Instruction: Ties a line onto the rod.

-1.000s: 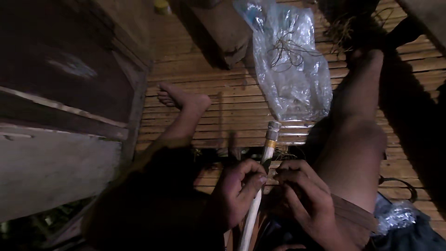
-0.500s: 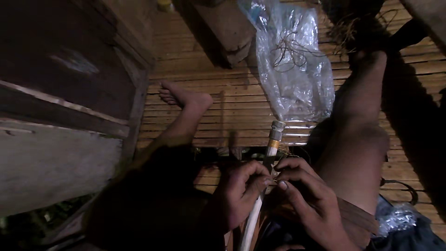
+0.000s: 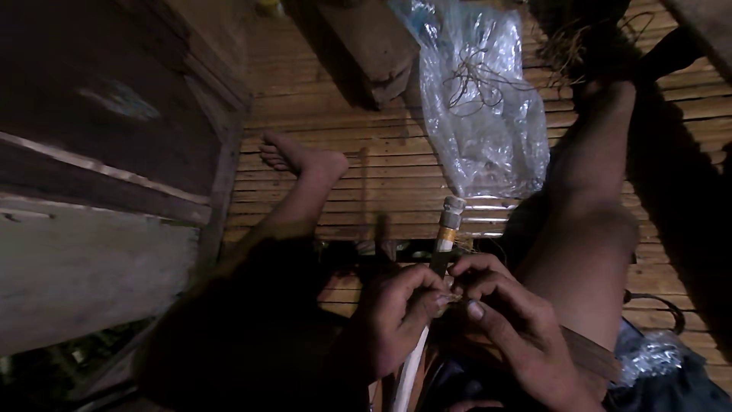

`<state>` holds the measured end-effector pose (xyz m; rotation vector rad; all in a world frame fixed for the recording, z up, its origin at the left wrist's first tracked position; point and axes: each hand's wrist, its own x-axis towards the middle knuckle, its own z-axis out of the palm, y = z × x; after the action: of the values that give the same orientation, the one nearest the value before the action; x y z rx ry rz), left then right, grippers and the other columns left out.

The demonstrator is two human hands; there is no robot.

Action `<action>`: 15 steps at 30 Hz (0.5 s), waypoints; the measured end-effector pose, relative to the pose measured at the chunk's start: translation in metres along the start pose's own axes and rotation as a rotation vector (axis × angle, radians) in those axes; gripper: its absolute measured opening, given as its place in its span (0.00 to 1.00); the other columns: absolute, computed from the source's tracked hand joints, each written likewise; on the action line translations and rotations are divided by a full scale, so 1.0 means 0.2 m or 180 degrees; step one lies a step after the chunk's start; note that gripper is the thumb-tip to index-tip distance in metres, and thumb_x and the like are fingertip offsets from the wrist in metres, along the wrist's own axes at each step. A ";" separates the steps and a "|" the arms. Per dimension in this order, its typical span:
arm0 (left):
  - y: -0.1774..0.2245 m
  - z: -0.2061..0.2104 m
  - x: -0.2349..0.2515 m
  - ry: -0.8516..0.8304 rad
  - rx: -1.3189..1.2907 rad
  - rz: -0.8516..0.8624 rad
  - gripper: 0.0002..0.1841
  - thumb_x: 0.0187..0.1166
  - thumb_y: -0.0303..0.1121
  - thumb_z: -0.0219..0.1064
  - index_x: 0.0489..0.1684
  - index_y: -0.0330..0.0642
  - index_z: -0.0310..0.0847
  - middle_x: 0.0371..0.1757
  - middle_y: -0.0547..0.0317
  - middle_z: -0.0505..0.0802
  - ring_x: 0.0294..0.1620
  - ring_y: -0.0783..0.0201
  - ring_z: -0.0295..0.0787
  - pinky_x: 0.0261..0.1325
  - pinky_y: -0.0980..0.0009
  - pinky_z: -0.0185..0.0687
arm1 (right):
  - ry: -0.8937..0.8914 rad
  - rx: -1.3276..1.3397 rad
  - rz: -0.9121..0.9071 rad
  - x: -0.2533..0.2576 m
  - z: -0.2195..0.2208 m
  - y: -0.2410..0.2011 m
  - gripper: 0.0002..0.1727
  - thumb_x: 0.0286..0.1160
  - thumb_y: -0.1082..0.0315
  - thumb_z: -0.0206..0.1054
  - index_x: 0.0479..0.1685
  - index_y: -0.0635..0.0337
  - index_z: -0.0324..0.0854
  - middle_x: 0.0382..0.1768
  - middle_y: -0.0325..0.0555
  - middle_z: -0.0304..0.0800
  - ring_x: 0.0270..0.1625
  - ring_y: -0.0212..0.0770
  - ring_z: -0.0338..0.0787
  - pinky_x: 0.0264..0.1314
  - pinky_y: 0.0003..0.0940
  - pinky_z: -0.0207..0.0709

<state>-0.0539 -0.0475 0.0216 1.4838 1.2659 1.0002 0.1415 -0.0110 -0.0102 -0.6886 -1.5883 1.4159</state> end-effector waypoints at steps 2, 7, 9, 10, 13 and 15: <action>0.00 0.01 0.00 0.0046 -0.0003 0.0054 0.11 0.87 0.34 0.61 0.41 0.36 0.84 0.31 0.66 0.86 0.28 0.84 0.80 0.34 0.87 0.79 | 0.0064 -0.0540 -0.0138 0.00 0.00 -0.01 0.16 0.86 0.55 0.63 0.38 0.58 0.82 0.62 0.45 0.82 0.64 0.27 0.82 0.63 0.19 0.80; 0.00 0.00 0.00 0.0071 0.0027 0.0107 0.11 0.86 0.35 0.62 0.40 0.37 0.84 0.31 0.66 0.86 0.29 0.84 0.80 0.33 0.87 0.78 | 0.0256 -0.1133 -0.0378 -0.01 -0.01 -0.05 0.12 0.85 0.58 0.66 0.43 0.59 0.85 0.55 0.44 0.84 0.59 0.25 0.83 0.61 0.16 0.80; 0.00 0.01 0.00 0.0063 -0.0001 0.0109 0.10 0.86 0.34 0.62 0.41 0.37 0.84 0.31 0.66 0.86 0.28 0.85 0.79 0.33 0.88 0.77 | 0.0209 -0.1048 -0.0390 -0.01 -0.01 -0.07 0.10 0.86 0.62 0.65 0.46 0.61 0.84 0.50 0.42 0.87 0.54 0.24 0.86 0.57 0.15 0.82; 0.01 0.01 0.00 0.0070 -0.0005 0.0112 0.10 0.86 0.34 0.62 0.41 0.36 0.83 0.31 0.66 0.85 0.29 0.85 0.79 0.34 0.88 0.77 | 0.0162 -0.0954 -0.0343 -0.02 0.00 -0.07 0.10 0.86 0.64 0.64 0.47 0.61 0.83 0.48 0.41 0.89 0.50 0.22 0.87 0.53 0.15 0.83; 0.00 0.01 0.00 0.0118 0.0035 0.0141 0.10 0.86 0.33 0.62 0.41 0.36 0.84 0.31 0.65 0.86 0.29 0.84 0.79 0.34 0.87 0.77 | 0.0026 -0.0581 -0.0048 -0.01 0.00 -0.09 0.09 0.86 0.65 0.63 0.50 0.63 0.81 0.38 0.36 0.89 0.38 0.18 0.86 0.41 0.12 0.82; 0.00 0.01 0.00 0.0131 0.0069 0.0142 0.10 0.86 0.34 0.62 0.41 0.36 0.84 0.30 0.66 0.86 0.28 0.84 0.79 0.33 0.87 0.77 | -0.0045 -0.0531 0.0075 -0.01 0.00 -0.09 0.08 0.85 0.67 0.63 0.50 0.63 0.81 0.33 0.34 0.85 0.32 0.16 0.81 0.35 0.10 0.77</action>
<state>-0.0524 -0.0479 0.0217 1.5209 1.2812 1.0543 0.1453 -0.0162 0.0063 -0.7988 -1.7284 1.3176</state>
